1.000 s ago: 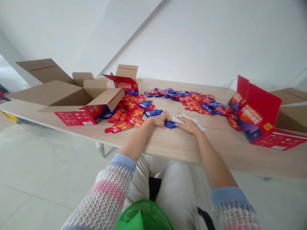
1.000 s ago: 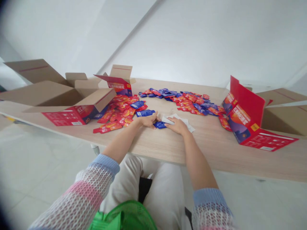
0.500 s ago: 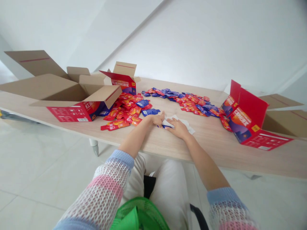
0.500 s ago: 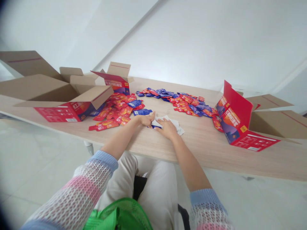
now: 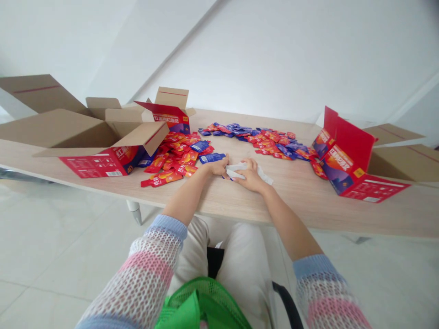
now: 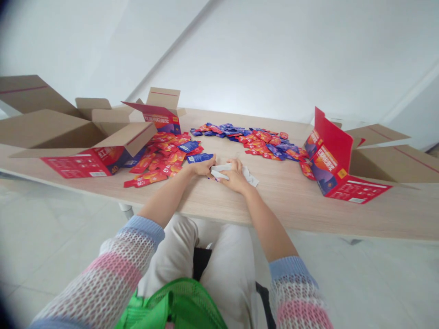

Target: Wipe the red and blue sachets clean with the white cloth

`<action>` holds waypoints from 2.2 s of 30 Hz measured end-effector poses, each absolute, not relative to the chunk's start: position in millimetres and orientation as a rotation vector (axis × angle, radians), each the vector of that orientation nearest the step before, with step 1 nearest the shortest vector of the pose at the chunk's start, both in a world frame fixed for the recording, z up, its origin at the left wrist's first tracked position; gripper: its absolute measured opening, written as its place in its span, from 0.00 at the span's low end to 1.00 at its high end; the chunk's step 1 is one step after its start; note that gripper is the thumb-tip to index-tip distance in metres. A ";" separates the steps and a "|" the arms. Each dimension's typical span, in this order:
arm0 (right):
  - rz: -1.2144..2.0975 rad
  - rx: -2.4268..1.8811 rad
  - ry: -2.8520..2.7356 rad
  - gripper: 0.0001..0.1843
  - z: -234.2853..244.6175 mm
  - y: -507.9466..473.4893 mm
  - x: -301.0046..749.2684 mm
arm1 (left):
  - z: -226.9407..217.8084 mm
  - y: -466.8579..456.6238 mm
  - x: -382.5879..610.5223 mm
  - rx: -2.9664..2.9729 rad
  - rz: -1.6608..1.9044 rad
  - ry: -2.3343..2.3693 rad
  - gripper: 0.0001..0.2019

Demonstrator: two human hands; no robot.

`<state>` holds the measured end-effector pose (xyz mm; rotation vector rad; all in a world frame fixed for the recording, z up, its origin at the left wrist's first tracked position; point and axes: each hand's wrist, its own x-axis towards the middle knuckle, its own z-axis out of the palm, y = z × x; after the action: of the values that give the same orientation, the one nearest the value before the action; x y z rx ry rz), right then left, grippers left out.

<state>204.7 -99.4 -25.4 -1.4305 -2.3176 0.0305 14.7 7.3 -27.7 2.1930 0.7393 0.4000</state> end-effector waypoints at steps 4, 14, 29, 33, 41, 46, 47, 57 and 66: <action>0.063 -1.638 -2.232 0.19 -24.9 -98.1 214.5 | -30.2 13.1 17.1 2.066 0.351 0.659 0.62; 0.084 -2.026 -1.964 0.21 -18.3 -93.7 248.8 | -37.5 19.8 13.0 2.014 0.462 0.580 0.66; -0.050 -1.385 -1.710 0.22 -33.3 -74.2 246.7 | -27.5 12.8 13.8 2.127 0.268 0.498 0.61; -0.002 -1.350 -2.116 0.22 -40.2 -84.1 213.1 | -29.9 9.8 15.2 2.181 0.308 0.621 0.71; -0.058 -1.569 -2.068 0.21 -41.1 -76.2 227.6 | -32.7 16.8 19.0 2.303 0.129 0.599 0.68; -0.082 -1.748 -1.956 0.21 -42.5 -66.0 241.0 | -25.6 15.7 17.8 2.473 -0.081 0.694 0.64; -0.098 -1.796 -1.897 0.21 -43.6 -63.7 244.1 | -23.7 13.5 17.3 2.488 -0.103 0.707 0.64; 0.175 -1.339 -1.579 0.21 -43.8 -61.2 265.0 | -15.0 -6.0 18.3 2.513 -0.143 0.746 0.71; 0.361 -1.071 -2.255 0.14 -36.5 -81.2 222.4 | -13.8 -6.6 24.5 2.462 -0.105 0.687 0.77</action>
<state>222.4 -81.2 -36.5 -1.0705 -2.2552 0.3609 24.5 -6.6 -13.8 2.4621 0.6867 -0.1055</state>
